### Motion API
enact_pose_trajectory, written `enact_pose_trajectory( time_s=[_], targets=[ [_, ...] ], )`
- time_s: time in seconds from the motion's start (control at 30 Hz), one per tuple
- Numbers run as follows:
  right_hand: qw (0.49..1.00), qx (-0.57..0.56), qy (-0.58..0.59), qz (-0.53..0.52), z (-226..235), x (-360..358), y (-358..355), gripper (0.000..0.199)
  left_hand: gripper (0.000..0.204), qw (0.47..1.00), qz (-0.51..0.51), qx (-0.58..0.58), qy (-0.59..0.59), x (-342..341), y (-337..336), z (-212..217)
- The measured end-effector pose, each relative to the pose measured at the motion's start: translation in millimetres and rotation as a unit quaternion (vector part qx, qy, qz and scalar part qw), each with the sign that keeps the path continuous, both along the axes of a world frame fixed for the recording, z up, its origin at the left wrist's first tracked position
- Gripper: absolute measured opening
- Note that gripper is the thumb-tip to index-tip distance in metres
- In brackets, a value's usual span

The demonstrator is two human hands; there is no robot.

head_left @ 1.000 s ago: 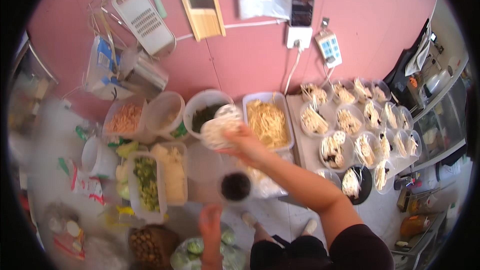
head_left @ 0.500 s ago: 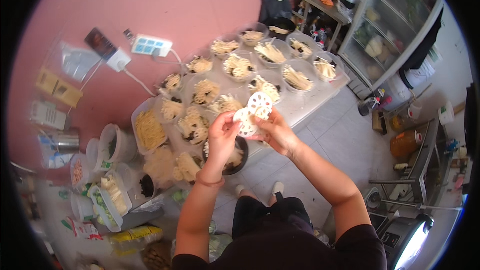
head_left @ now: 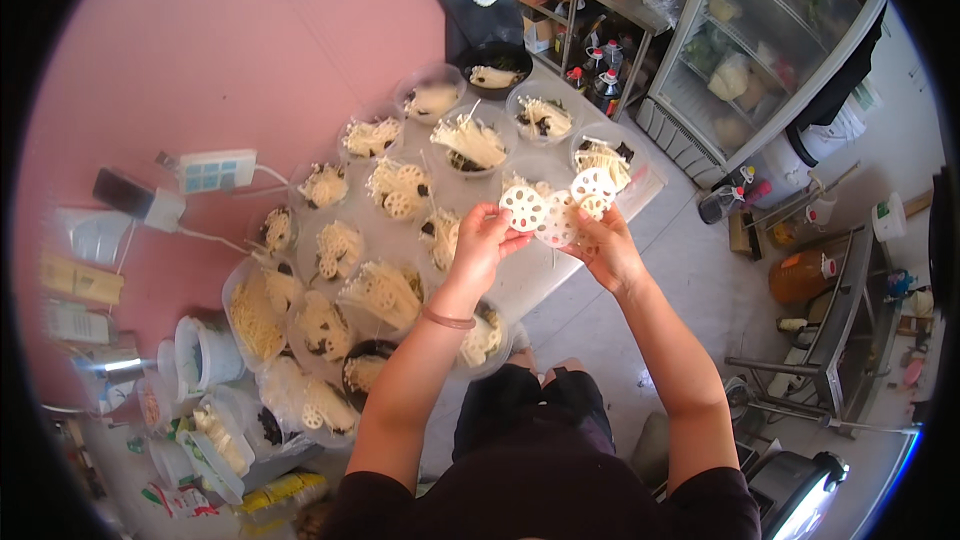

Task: The person assembles individual food portions by placing enoki mushrooms, lotus root slices, broccoli florets, and cabbage pieces into multiple small plastic containers arranged on a table. The person handles each ingredient by hand and distributes them across the containers in a repetitive sequence.

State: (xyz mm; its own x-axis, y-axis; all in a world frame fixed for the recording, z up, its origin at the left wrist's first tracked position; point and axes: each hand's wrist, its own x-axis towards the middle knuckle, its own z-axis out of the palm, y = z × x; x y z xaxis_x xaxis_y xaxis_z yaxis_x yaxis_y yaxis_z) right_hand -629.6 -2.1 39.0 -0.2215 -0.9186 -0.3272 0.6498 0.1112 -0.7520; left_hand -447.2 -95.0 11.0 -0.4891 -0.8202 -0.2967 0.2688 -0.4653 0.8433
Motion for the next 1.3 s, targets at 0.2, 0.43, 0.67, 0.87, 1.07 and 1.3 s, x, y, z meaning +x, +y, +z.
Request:
enact_pose_trajectory(
  time_s=[0.2,0.43,0.67,0.87,1.07,1.3],
  targets=[
    [0.998,-0.011,-0.002,-0.064,-5,-73,-29,0.034,0.017,0.999,0.027,0.001,-0.047,-53,-38,-12],
    [0.996,0.008,0.052,-0.075,-8,-192,-47,0.034,0.016,0.997,0.055,-0.02,-0.045,-130,-51,-28],
    [0.993,0.04,0.07,0.086,-10,-248,-82,0.041,0.028,0.872,0.077,-0.351,-0.332,-193,-69,-36],
    [0.952,0.046,0.035,0.3,-18,-243,-113,0.042,0.022,0.955,0.053,-0.247,-0.158,-245,-88,-1],
    [0.962,0.064,-0.011,0.266,-21,-253,-123,0.046,0.009,0.982,0.16,-0.066,-0.08,-220,-104,1],
    [0.985,0.042,-0.027,0.164,-19,-256,-124,0.047,0.029,0.887,0.141,-0.317,-0.305,-235,-70,-26]
  ],
)
